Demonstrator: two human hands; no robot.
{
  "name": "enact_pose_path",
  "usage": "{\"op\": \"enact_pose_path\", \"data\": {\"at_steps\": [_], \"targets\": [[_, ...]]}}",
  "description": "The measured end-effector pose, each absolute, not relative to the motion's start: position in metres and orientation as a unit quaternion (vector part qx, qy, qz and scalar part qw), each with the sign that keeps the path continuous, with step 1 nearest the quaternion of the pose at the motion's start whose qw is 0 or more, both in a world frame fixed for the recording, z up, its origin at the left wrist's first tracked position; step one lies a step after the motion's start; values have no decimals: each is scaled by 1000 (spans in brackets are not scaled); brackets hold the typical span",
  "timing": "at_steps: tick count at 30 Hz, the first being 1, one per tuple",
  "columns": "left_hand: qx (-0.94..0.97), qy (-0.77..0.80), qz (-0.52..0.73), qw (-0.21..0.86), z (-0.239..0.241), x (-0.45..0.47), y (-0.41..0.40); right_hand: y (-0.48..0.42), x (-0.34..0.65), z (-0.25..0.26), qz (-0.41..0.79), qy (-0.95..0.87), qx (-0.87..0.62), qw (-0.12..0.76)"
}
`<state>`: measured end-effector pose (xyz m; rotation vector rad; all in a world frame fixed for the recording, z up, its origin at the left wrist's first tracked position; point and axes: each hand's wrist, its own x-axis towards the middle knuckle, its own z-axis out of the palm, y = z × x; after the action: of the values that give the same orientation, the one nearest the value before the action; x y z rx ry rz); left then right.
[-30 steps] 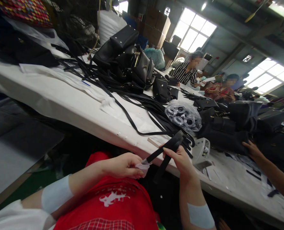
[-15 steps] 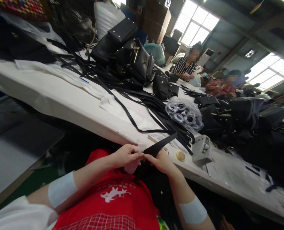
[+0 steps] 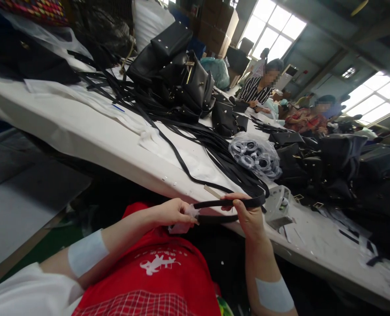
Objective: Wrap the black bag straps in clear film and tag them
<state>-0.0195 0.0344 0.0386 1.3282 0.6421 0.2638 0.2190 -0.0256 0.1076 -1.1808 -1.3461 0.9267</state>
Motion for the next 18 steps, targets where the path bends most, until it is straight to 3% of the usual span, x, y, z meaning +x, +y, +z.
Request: {"op": "enact_pose_path", "data": {"at_steps": [4, 18], "targets": [[622, 287, 121, 718, 38, -20, 35, -23, 216, 103, 383, -561, -500, 537], [648, 276, 94, 703, 40, -17, 35, -24, 204, 103, 410, -558, -589, 417]]}}
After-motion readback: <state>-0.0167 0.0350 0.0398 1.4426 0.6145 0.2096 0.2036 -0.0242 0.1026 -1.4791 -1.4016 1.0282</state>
